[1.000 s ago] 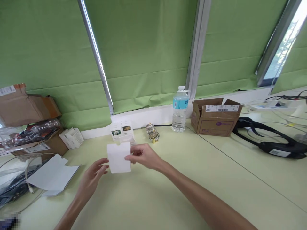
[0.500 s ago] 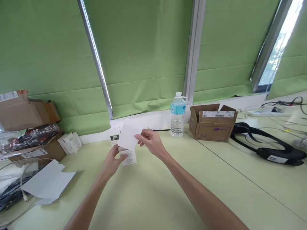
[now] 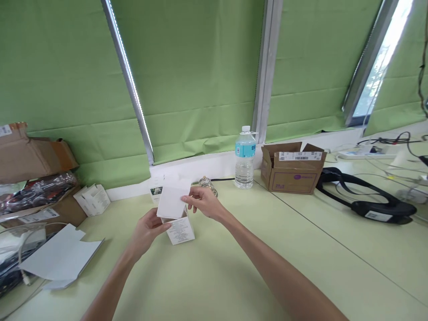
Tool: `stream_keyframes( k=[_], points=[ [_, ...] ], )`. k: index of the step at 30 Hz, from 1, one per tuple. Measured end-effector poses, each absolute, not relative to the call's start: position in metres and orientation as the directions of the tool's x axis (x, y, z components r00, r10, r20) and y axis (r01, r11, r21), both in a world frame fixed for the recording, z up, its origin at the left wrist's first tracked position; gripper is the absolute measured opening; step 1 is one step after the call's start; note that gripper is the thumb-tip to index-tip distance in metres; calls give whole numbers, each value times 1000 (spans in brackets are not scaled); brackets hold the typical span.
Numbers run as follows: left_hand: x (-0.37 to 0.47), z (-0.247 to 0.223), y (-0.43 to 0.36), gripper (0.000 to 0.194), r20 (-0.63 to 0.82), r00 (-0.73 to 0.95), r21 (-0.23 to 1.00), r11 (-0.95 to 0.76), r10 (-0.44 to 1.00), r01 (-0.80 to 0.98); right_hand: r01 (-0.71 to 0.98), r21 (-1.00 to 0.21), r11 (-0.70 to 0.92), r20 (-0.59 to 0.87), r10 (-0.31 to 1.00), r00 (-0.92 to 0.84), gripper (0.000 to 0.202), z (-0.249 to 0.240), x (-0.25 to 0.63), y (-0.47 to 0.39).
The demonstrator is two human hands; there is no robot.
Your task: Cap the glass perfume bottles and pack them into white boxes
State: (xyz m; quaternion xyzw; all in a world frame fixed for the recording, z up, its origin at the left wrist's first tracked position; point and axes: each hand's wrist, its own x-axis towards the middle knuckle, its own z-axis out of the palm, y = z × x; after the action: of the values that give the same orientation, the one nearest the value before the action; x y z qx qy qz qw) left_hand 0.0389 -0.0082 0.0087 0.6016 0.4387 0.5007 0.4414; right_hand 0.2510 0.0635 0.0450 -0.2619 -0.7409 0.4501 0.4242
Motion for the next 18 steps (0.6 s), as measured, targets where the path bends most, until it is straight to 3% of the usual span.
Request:
stream_keyframes(
  k=[7, 12, 18],
  points=[
    [39, 3, -5, 39, 211, 116, 963, -227, 971, 148, 88, -856, 509, 392, 752, -530, 34, 52, 265, 68],
    [43, 2, -6, 33, 308, 58, 916, -312, 950, 251, 177, -805, 566, 397, 737, -547, 34, 55, 268, 68],
    [41, 2, -7, 24, 374, 101, 832, -382, 922, 402, 265, -734, 625, 400, 713, -576, 37, 63, 266, 59]
  ],
)
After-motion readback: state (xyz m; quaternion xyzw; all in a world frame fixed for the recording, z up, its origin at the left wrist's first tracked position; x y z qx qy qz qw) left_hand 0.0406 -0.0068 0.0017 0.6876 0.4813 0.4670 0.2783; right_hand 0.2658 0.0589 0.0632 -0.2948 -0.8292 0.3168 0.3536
